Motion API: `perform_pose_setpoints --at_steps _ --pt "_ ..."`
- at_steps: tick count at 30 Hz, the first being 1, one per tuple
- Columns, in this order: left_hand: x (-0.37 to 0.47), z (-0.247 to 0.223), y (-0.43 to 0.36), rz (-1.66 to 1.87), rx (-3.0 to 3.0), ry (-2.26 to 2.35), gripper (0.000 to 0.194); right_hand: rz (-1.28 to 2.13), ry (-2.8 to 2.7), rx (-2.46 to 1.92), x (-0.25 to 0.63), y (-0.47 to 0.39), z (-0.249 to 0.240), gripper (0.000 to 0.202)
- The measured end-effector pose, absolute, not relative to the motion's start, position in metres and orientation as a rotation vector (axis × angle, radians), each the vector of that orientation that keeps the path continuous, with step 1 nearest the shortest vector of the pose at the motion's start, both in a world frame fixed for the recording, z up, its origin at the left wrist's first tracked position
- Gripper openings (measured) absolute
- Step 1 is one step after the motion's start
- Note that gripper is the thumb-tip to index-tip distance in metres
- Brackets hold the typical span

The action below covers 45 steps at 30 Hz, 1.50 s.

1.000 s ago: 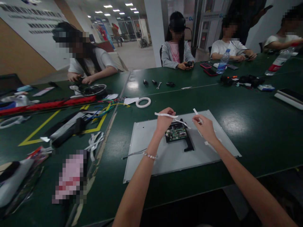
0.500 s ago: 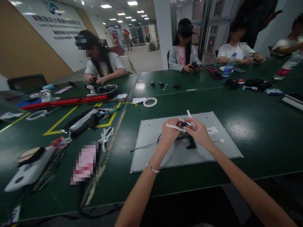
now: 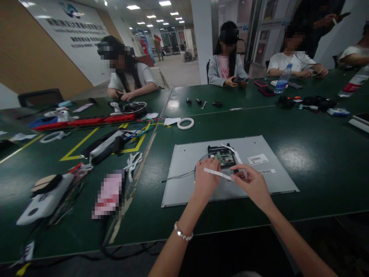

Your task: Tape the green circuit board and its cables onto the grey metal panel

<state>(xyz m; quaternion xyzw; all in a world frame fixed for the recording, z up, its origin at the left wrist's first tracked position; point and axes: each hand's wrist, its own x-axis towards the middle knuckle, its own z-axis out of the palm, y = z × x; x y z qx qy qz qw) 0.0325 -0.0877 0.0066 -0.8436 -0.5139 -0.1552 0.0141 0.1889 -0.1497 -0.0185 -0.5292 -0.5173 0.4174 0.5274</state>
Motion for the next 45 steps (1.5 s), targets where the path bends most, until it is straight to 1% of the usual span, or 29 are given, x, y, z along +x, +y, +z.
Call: perform_pose_setpoints --at_steps 7,13,19,22,27,33,38,40,42,45 --pt "0.049 0.009 -0.106 -0.575 -2.469 -1.739 0.019 1.114 -1.075 -1.276 0.184 -0.16 -0.023 0.04" --pt "0.059 0.012 -0.11 -0.619 -2.417 -1.79 0.019 1.171 -0.984 -1.235 0.183 -0.165 -0.021 0.039" --pt "0.058 0.012 -0.115 -0.584 -2.418 -1.745 0.021 1.008 -0.99 -1.165 0.187 -0.164 -0.021 0.025" --pt "0.057 0.013 -0.116 -0.581 -2.419 -1.76 0.021 0.973 -1.034 -1.204 0.19 -0.162 -0.026 0.025" --pt "0.056 0.012 -0.118 -0.586 -2.454 -1.775 0.022 0.985 -1.083 -1.306 0.189 -0.163 -0.031 0.032" --pt "0.054 0.008 -0.12 -0.604 -2.474 -1.791 0.022 0.987 -1.096 -1.24 0.182 -0.166 -0.025 0.025" --pt "0.031 0.011 -0.111 -0.619 -2.459 -1.847 0.02 0.895 -1.081 -1.277 0.187 -0.168 -0.022 0.023" --pt "0.016 0.013 -0.105 -0.728 -2.442 -1.946 0.02 0.829 -1.058 -1.304 0.19 -0.169 -0.024 0.023" --pt "0.003 0.016 -0.101 -0.98 -2.548 -2.09 0.026 0.775 -1.052 -1.34 0.19 -0.169 -0.026 0.024" --pt "-0.01 0.02 -0.103 -1.447 -2.925 -2.309 0.047 0.761 -1.069 -1.378 0.185 -0.169 -0.029 0.024"
